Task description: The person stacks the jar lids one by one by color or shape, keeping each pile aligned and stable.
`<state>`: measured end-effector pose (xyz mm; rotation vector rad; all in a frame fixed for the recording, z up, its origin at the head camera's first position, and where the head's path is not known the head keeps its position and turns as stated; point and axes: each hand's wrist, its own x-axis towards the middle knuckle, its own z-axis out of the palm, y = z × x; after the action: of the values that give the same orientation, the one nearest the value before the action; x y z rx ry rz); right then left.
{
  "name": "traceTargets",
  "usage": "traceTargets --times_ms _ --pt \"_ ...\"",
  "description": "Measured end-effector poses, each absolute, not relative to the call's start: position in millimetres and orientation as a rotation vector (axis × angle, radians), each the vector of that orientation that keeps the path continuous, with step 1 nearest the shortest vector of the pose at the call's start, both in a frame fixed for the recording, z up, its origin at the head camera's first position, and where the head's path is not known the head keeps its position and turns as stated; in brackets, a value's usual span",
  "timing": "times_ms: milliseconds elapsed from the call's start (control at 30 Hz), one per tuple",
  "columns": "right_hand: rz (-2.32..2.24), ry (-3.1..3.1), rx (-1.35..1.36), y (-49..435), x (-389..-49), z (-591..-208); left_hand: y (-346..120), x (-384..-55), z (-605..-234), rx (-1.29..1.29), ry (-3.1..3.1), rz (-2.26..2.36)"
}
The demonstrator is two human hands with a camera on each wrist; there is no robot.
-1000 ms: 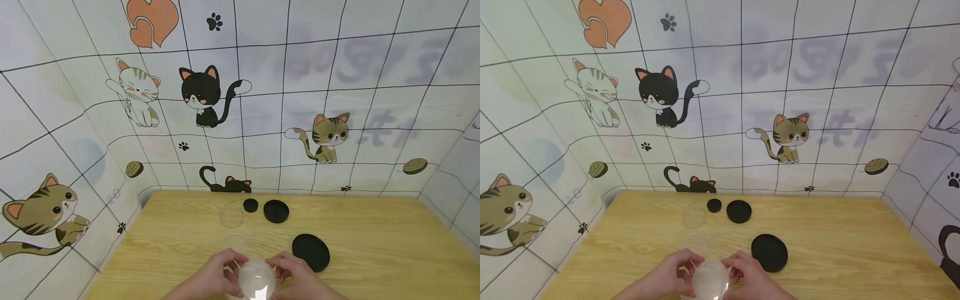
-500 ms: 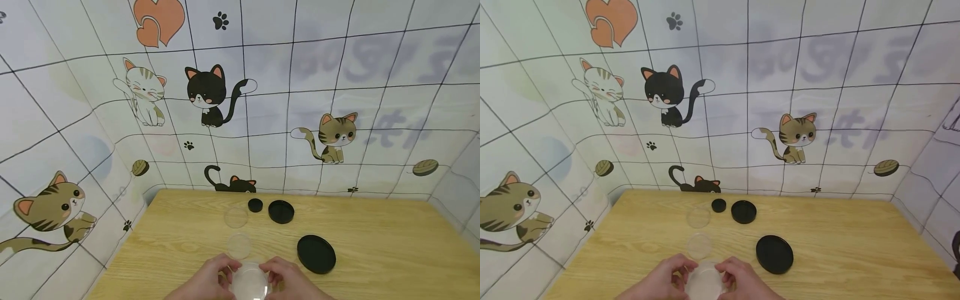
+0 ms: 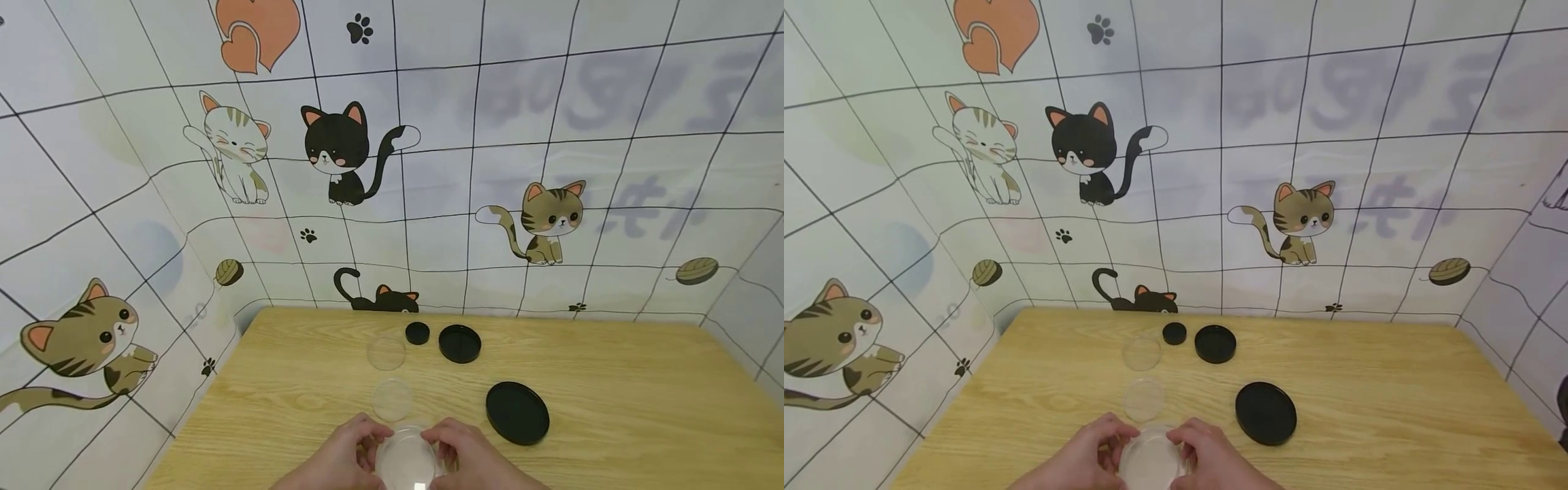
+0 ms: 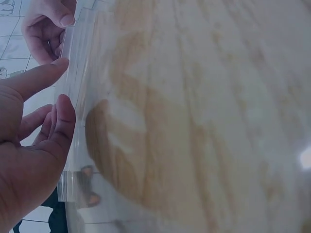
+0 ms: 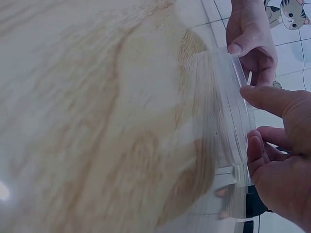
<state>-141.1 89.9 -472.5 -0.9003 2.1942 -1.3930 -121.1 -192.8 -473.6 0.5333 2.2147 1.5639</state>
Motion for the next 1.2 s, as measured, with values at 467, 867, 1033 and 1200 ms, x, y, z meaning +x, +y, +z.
traceTargets --times_ms 467,867,1033,1200 --pt "-1.377 2.215 -0.859 87.2 -139.4 -475.2 -195.0 -119.2 -473.8 0.493 2.156 1.637" --pt "-1.39 2.209 -0.909 89.6 -139.7 -476.9 -195.7 -117.8 -474.5 0.531 2.173 1.637" --pt "-1.37 2.202 -0.926 91.2 -140.3 -476.3 -196.6 -117.6 -475.2 0.54 2.157 1.65" --pt "-1.378 2.194 -0.921 92.2 -140.6 -475.7 -198.1 -118.3 -475.5 0.555 2.145 1.649"
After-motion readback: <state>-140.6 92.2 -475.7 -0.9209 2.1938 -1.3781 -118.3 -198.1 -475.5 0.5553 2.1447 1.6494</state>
